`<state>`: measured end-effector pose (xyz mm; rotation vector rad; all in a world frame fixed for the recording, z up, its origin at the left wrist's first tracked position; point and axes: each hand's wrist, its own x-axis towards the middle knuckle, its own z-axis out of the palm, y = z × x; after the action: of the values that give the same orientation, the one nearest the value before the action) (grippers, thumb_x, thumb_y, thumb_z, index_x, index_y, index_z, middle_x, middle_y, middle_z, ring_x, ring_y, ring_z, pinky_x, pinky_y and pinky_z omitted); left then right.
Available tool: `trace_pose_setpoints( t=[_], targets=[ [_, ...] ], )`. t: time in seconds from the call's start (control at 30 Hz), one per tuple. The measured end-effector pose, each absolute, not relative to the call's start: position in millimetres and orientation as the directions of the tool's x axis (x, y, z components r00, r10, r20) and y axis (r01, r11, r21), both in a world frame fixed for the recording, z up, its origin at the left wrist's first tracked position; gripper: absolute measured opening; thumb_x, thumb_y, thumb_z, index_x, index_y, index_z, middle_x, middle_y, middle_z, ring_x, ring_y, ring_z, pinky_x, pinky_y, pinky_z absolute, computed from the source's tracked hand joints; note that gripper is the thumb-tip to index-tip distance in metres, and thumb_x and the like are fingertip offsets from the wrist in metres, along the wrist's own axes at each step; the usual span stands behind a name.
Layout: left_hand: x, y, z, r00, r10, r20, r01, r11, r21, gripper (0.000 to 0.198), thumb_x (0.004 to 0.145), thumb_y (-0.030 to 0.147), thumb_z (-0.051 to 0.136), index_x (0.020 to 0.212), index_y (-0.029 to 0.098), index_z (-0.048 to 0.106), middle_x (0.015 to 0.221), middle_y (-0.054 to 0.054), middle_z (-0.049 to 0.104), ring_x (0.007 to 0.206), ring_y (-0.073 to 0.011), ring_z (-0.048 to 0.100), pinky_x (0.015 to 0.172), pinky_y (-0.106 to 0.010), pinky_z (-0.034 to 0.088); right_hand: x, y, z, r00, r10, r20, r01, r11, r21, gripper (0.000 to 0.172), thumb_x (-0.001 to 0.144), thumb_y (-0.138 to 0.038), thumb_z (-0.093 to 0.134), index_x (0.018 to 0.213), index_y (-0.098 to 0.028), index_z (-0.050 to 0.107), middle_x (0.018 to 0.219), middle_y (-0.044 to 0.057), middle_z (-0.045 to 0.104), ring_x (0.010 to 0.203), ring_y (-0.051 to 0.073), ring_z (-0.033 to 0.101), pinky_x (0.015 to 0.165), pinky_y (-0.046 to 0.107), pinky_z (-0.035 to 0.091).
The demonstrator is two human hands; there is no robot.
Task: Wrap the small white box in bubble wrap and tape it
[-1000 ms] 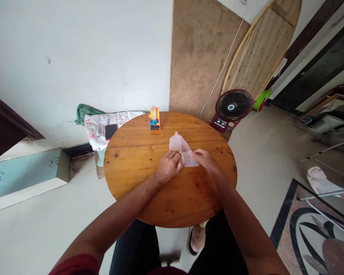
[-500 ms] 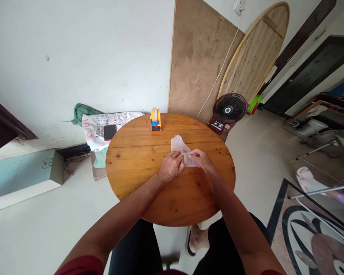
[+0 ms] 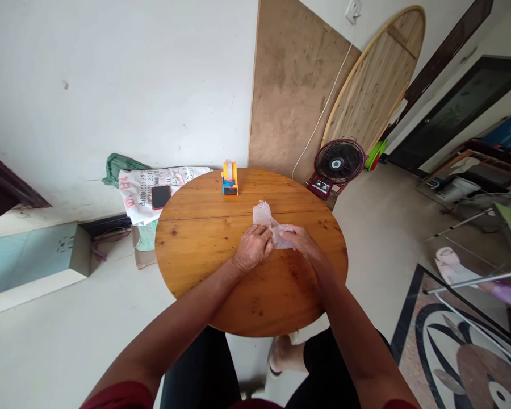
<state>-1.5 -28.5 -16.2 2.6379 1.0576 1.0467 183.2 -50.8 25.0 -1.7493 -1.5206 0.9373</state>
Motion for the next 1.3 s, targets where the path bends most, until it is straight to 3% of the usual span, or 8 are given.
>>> trace_pose_setpoints(
  t=[0.23, 0.47, 0.67, 0.87, 1.0, 1.3],
  targets=[
    [-1, -26, -20, 0.514, 0.635, 0.576, 0.558, -0.758, 0.337, 0.017, 0.087, 0.016, 0.053, 0.095, 0.015, 0.069, 0.111, -0.012, 0.068, 0.106, -0.0256, 0.060, 0.098, -0.038, 0.050, 184, -43, 11, 0.105, 0.994, 0.024, 0.645, -0.050, -0.763, 0.031, 0.071, -0.046, 0.055, 0.057, -0.019, 0.053, 0.055, -0.004, 0.044, 0.055, 0.011, 0.038, 0.053, 0.025, 0.026],
    [-1, -26, -20, 0.524, 0.635, 0.567, 0.558, -0.759, 0.334, 0.018, 0.087, 0.016, 0.052, 0.094, 0.015, 0.069, 0.111, -0.013, 0.068, 0.106, -0.0254, 0.060, 0.097, -0.038, 0.051, 181, -41, -7, 0.275, 0.949, 0.157, 0.647, -0.062, -0.760, 0.036, 0.065, -0.049, 0.061, 0.052, -0.021, 0.044, 0.054, -0.005, 0.041, 0.056, 0.011, 0.036, 0.054, 0.026, 0.025],
    [0, -26, -20, 0.519, 0.640, 0.567, 0.565, -0.754, 0.334, 0.018, 0.088, 0.017, 0.054, 0.095, 0.016, 0.069, 0.112, -0.012, 0.067, 0.107, -0.0251, 0.059, 0.097, -0.038, 0.050, 178, -39, -17, 0.381, 0.898, 0.222, 0.572, -0.040, -0.820, 0.026, 0.061, -0.042, 0.064, 0.073, -0.021, 0.054, 0.066, -0.003, 0.055, 0.062, 0.014, 0.048, 0.059, 0.026, 0.038],
    [0, -27, -19, 0.530, 0.656, 0.538, 0.594, -0.739, 0.317, 0.019, 0.088, 0.019, 0.054, 0.099, 0.019, 0.070, 0.116, -0.010, 0.067, 0.107, -0.0248, 0.059, 0.094, -0.040, 0.048, 169, -37, -15, 0.386, 0.904, 0.187, 0.436, 0.000, -0.900, 0.050, 0.066, -0.043, 0.061, 0.110, -0.019, 0.056, 0.074, -0.001, 0.063, 0.065, 0.016, 0.058, 0.059, 0.027, 0.048],
    [-1, -26, -19, 0.532, 0.658, 0.532, 0.602, -0.736, 0.308, 0.020, 0.088, 0.020, 0.055, 0.100, 0.020, 0.070, 0.117, -0.010, 0.067, 0.108, -0.0267, 0.057, 0.092, -0.042, 0.046, 161, -32, -10, 0.354, 0.924, 0.142, 0.386, -0.006, -0.922, 0.051, 0.070, -0.042, 0.059, 0.115, -0.017, 0.057, 0.076, 0.001, 0.066, 0.066, 0.016, 0.061, 0.058, 0.026, 0.050],
    [-3, -28, -14, 0.471, 0.703, 0.533, 0.614, -0.695, 0.375, 0.027, 0.085, 0.024, 0.058, 0.109, 0.023, 0.072, 0.123, -0.011, 0.060, 0.106, -0.0288, 0.051, 0.086, -0.042, 0.043, 153, -23, 0, 0.319, 0.944, 0.083, 0.488, -0.088, -0.868, 0.044, 0.067, -0.032, 0.065, 0.109, -0.017, 0.064, 0.081, 0.003, 0.069, 0.076, 0.018, 0.064, 0.066, 0.027, 0.051]
  ],
)
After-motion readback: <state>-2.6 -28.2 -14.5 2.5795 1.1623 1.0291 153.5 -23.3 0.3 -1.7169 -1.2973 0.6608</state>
